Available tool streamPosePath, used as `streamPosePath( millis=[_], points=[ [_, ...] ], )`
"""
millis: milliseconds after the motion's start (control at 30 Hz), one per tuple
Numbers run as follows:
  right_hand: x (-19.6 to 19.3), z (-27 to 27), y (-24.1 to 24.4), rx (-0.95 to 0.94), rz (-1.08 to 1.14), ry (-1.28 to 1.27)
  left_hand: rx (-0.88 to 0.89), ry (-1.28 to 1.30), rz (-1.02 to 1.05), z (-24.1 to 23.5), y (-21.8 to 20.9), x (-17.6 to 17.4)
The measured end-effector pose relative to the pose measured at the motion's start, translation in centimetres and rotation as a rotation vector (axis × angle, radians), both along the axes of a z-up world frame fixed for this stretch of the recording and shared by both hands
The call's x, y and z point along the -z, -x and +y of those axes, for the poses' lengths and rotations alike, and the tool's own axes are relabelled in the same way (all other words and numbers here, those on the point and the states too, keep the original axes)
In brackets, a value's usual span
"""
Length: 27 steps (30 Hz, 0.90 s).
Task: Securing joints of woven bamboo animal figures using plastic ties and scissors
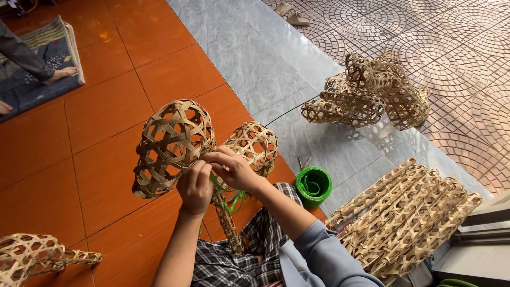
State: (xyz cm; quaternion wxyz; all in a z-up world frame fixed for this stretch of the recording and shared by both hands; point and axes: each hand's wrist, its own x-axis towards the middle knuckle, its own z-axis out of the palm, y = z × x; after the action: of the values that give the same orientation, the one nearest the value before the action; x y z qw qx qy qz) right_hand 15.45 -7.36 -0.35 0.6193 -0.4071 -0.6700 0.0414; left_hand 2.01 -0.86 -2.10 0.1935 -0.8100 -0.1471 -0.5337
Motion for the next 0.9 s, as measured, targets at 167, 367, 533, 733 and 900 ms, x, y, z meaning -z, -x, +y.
streamPosePath(
  millis=[167, 367, 533, 733, 900],
  points=[
    [-1.7, -0.5, -1.2, -0.145, 0.006, 0.127, 0.003, -0.041, -0.015, 1.9, 0.6, 2.6],
    [-0.8, -0.5, -1.1, 0.098, -0.325, 0.150, -0.044, -0.076, 0.035, 0.8, 1.9, 1.1],
    [3.4, 1.2, -2.5, 0.359, -0.489, 0.028, -0.063, 0.002, 0.095, 0.1, 3.3, 1.3],
    [1.2, -0.4, -2.0, 0.183, 0.067, 0.319, -0.083, 0.171, 0.197, -0.1, 4.1, 2.1],
    [3.7, 0.9, -0.9, -0.148, 0.724, 0.472, 0.491, 0.895, 0.273, -3.0, 1.8, -5.7]
  ],
)
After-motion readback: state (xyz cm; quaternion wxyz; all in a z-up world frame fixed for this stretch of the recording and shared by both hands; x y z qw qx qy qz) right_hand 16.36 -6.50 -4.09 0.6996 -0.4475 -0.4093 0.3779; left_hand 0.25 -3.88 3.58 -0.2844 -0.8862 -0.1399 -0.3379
